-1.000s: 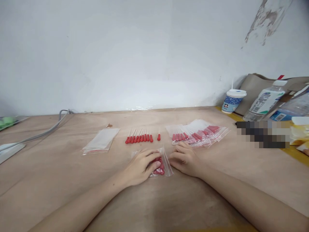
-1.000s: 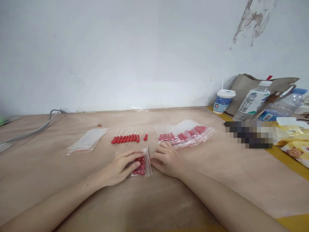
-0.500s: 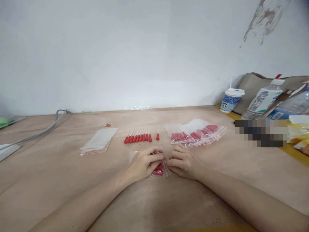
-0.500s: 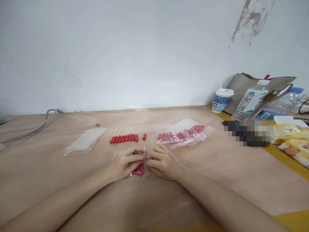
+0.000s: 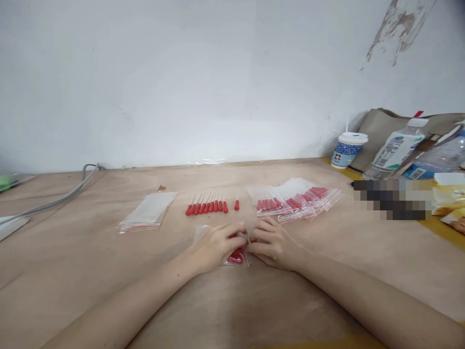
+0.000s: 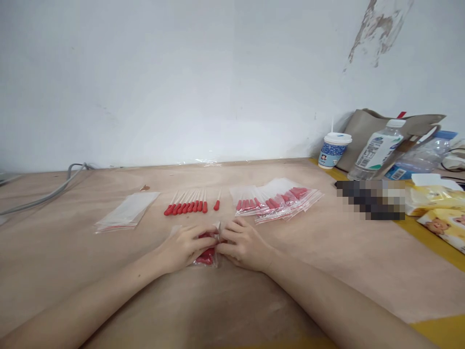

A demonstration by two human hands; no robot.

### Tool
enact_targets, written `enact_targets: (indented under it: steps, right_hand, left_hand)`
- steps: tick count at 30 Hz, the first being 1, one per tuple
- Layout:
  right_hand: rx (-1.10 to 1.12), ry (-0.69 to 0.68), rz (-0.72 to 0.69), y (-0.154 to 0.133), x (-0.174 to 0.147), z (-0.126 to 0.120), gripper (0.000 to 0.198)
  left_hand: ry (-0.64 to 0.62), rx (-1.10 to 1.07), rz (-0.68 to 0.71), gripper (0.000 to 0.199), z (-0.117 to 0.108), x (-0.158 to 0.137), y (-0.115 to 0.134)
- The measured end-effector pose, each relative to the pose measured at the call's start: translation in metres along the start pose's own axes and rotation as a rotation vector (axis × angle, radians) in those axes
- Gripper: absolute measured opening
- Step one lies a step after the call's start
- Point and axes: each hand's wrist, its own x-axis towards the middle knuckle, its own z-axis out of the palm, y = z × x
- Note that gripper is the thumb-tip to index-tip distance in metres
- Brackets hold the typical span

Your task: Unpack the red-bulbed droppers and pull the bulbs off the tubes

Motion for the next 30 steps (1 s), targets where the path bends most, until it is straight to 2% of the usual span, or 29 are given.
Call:
enact_targets:
  steps: [7, 13, 15, 18, 20, 22, 24, 26, 28, 30]
  right_hand:
    - [-0.073, -0.064, -0.063, 0.001, 0.004, 0.002, 0.024]
    - [-0.082, -0.222, -0.055, 0.008, 0.002, -0.004, 0.019]
    - [-0.037, -0.265, 0.031, 0.010, 0.001, -0.007, 0.016]
    - [0.132, -0.283, 0.288, 0.010, 0.001, -0.013, 0.013]
    - [0.282, -0.272, 0.447, 0.009, 0.002, -0.014, 0.017]
    - [0.382, -0.241, 0.552, 0.007, 0.003, -0.012, 0.020]
    - [0.428, -0.209, 0.594, 0.005, 0.006, -0.009, 0.023]
    - [0.450, -0.196, 0.609, 0.004, 0.009, -0.005, 0.020]
    - [0.466, -0.213, 0.627, 0.004, 0.014, -0.003, 0.016]
    - [0.463, -0.255, 0.646, 0.005, 0.019, -0.001, 0.013]
  left_hand:
    - [-0.062, 0.251, 0.151, 0.020, 0.008, -0.006, -0.005]
    - [-0.063, 0.257, 0.089, 0.023, -0.008, -0.007, -0.011]
    - [-0.012, 0.241, 0.069, 0.027, -0.017, -0.007, -0.014]
    - [0.064, 0.218, 0.069, 0.031, -0.025, -0.008, -0.016]
    - [0.069, 0.168, 0.049, 0.030, -0.025, -0.009, -0.015]
    - [0.035, 0.068, -0.031, 0.027, -0.022, -0.012, -0.012]
    - [-0.020, -0.065, -0.156, 0.028, -0.020, -0.017, -0.009]
    - [-0.076, -0.192, -0.258, 0.039, -0.019, -0.025, -0.008]
    - [-0.113, -0.283, -0.319, 0.050, -0.018, -0.034, -0.009]
    - [-0.116, -0.332, -0.365, 0.054, -0.018, -0.042, -0.011]
